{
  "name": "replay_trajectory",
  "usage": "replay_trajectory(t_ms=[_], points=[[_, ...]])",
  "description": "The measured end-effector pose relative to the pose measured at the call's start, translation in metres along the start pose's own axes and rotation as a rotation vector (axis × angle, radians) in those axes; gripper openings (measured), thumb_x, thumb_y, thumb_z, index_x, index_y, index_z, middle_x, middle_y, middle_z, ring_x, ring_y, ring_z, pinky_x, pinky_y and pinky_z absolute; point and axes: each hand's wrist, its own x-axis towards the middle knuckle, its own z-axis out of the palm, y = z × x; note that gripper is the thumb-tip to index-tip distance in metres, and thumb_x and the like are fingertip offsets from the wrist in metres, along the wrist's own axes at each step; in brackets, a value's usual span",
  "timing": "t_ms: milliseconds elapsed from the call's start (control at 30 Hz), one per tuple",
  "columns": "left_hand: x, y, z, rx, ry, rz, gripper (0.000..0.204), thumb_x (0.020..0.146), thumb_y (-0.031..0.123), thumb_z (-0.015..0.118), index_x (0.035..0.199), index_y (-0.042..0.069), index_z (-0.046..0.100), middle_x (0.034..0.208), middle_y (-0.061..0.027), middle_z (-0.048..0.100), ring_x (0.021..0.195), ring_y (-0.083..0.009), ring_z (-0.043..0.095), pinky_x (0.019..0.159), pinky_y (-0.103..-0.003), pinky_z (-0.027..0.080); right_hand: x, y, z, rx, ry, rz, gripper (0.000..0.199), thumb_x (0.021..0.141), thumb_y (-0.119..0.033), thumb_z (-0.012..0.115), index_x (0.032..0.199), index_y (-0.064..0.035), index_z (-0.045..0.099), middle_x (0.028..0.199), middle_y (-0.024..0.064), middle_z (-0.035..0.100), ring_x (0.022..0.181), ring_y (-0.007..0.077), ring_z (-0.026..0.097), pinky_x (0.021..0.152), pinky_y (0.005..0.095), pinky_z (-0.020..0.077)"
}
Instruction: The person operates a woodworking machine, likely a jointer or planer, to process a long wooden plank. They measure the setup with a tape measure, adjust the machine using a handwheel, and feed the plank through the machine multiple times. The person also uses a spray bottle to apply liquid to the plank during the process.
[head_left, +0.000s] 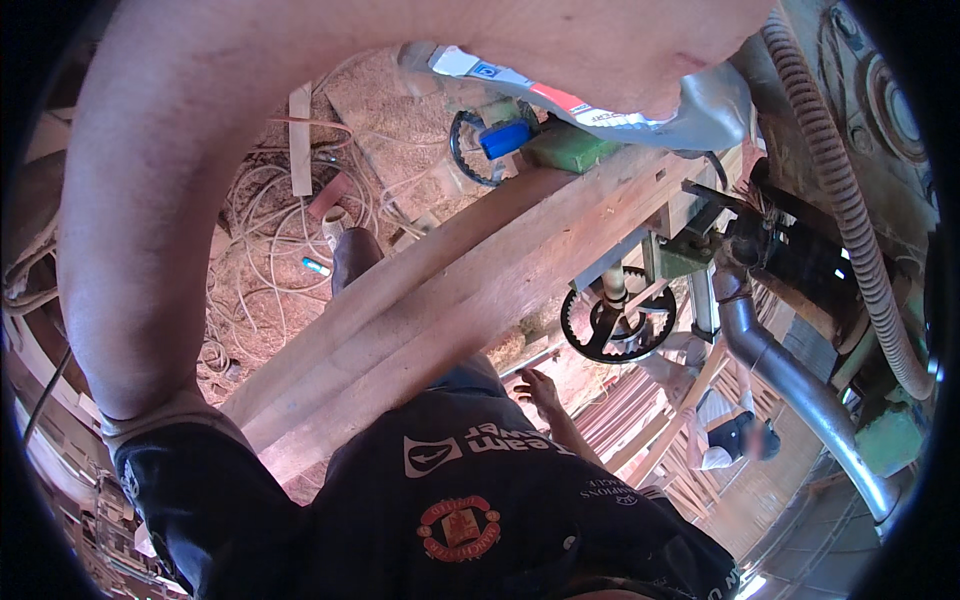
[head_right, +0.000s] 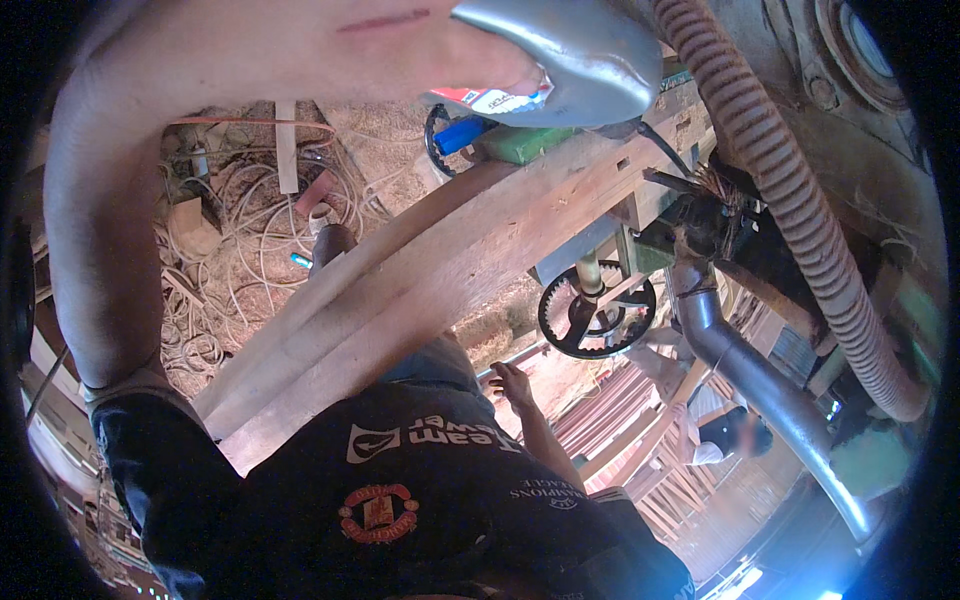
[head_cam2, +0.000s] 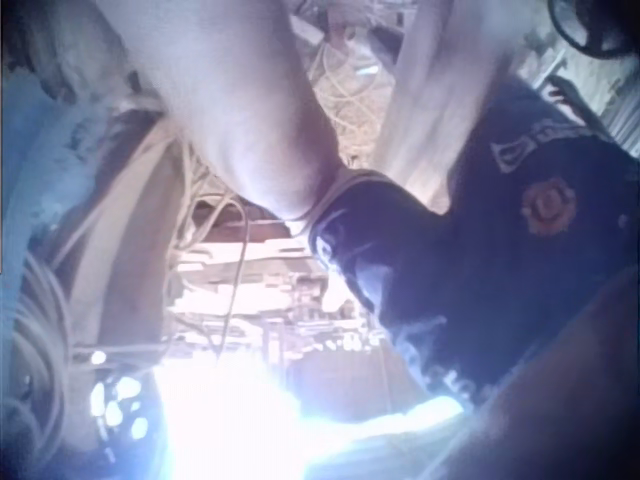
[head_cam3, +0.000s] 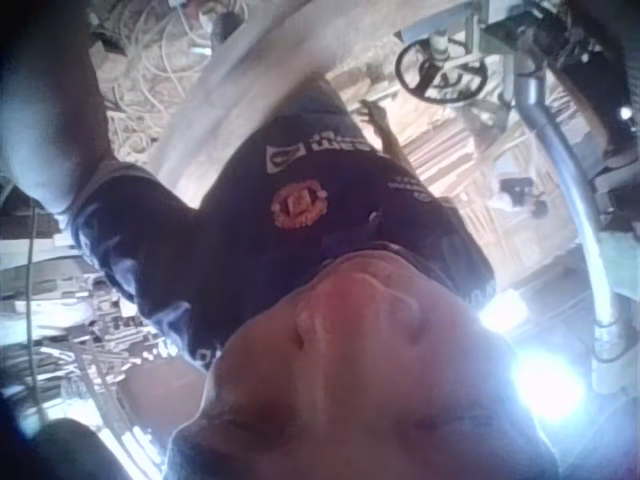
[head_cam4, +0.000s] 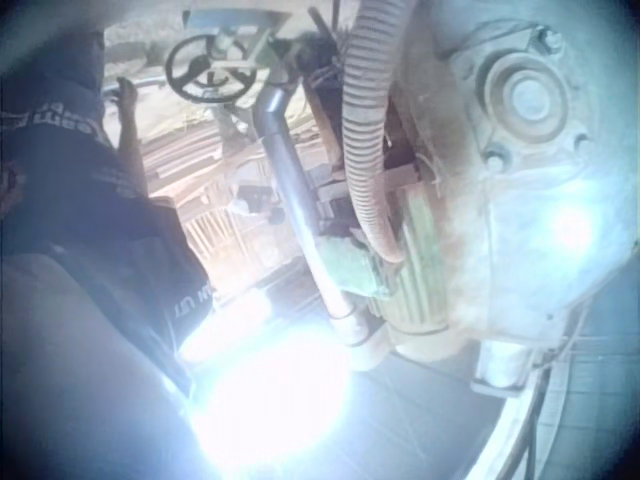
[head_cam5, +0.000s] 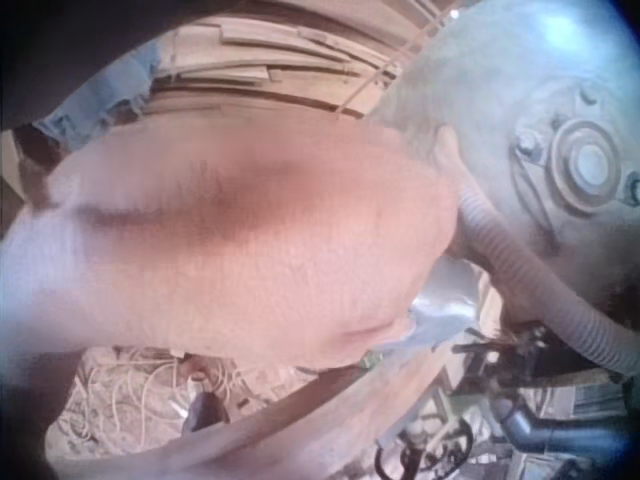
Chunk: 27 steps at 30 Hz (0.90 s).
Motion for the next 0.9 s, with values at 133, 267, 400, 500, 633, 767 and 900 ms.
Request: replay_trajectory(t_ms=[133, 267, 400, 500, 633, 767, 900], points=[[0.005, -0.002, 0.001, 0.006, 0.005, 0.006, 0.032, 0.091, 0.025, 0.072, 0.108, -0.001, 0.071, 0.087, -0.0192, 0.073, 0.083, -0.0329, 0.075, 0.075, -0.045, 0.06, 0.005, -0.006, -0.001, 0.0, -0.008, 0.001, 0.04, 0.107, -0.04, 0.064, 0.13, -0.0084, 0.07, 0.105, 0.0012, 0.06, 0.089, 0.017, 0.073, 0.072, 0.0323, 0.0555], [0.011, -0.005, -0.002, 0.018, 0.013, 0.012, 0.032, 0.091, 0.025, 0.072, 0.109, -0.001, 0.07, 0.089, -0.0192, 0.072, 0.084, -0.0329, 0.074, 0.075, -0.045, 0.059, 0.007, -0.014, -0.005, 0.006, -0.035, -0.03, 0.04, 0.106, -0.04, 0.064, 0.13, -0.0086, 0.07, 0.106, 0.0017, 0.061, 0.089, 0.0174, 0.073, 0.072, 0.0322, 0.0554], [0.022, -0.011, -0.006, 0.014, 0.023, 0.033, 0.033, 0.091, 0.025, 0.072, 0.11, -0.001, 0.07, 0.09, -0.0192, 0.072, 0.085, -0.0329, 0.074, 0.076, -0.045, 0.059, 0.008, -0.022, -0.008, 0.009, -0.017, -0.039, 0.037, 0.106, -0.038, 0.064, 0.128, -0.0081, 0.07, 0.11, 0.0036, 0.062, 0.088, 0.0175, 0.073, 0.07, 0.0317, 0.055], [0.013, -0.009, -0.01, 0.008, 0.006, 0.03, 0.033, 0.091, 0.025, 0.073, 0.111, -0.001, 0.07, 0.091, -0.0192, 0.072, 0.086, -0.0328, 0.074, 0.077, -0.045, 0.059, 0.009, -0.029, -0.009, 0.002, -0.013, -0.027, 0.036, 0.106, -0.037, 0.063, 0.126, -0.0079, 0.071, 0.111, 0.0042, 0.063, 0.088, 0.0173, 0.073, 0.071, 0.0323, 0.0548], [0.007, -0.005, -0.01, -0.002, -0.028, 0.03, 0.034, 0.091, 0.025, 0.073, 0.112, 0.0, 0.069, 0.092, -0.0192, 0.072, 0.088, -0.0328, 0.074, 0.078, -0.045, 0.059, 0.01, -0.036, -0.01, -0.011, -0.018, -0.031, 0.036, 0.106, -0.037, 0.063, 0.126, -0.008, 0.07, 0.111, 0.0042, 0.063, 0.09, 0.0175, 0.072, 0.073, 0.0332, 0.0543], [0.006, -0.004, -0.01, -0.006, -0.04, 0.028, 0.034, 0.091, 0.025, 0.073, 0.113, 0.0, 0.069, 0.094, -0.0192, 0.072, 0.089, -0.0327, 0.074, 0.079, -0.044, 0.059, 0.009, -0.038, -0.012, -0.026, -0.023, -0.041, 0.038, 0.105, -0.038, 0.063, 0.127, -0.0082, 0.07, 0.111, 0.0047, 0.063, 0.09, 0.018, 0.072, 0.074, 0.0336, 0.0543], [0.005, -0.002, -0.009, -0.01, -0.045, 0.029, 0.035, 0.09, 0.025, 0.074, 0.114, 0.0, 0.069, 0.095, -0.0192, 0.072, 0.09, -0.0327, 0.074, 0.08, -0.044, 0.059, 0.01, -0.037, -0.013, -0.023, -0.021, -0.046, 0.039, 0.105, -0.039, 0.063, 0.128, -0.0076, 0.07, 0.111, 0.0052, 0.065, 0.089, 0.0178, 0.072, 0.072, 0.0334, 0.0549]])
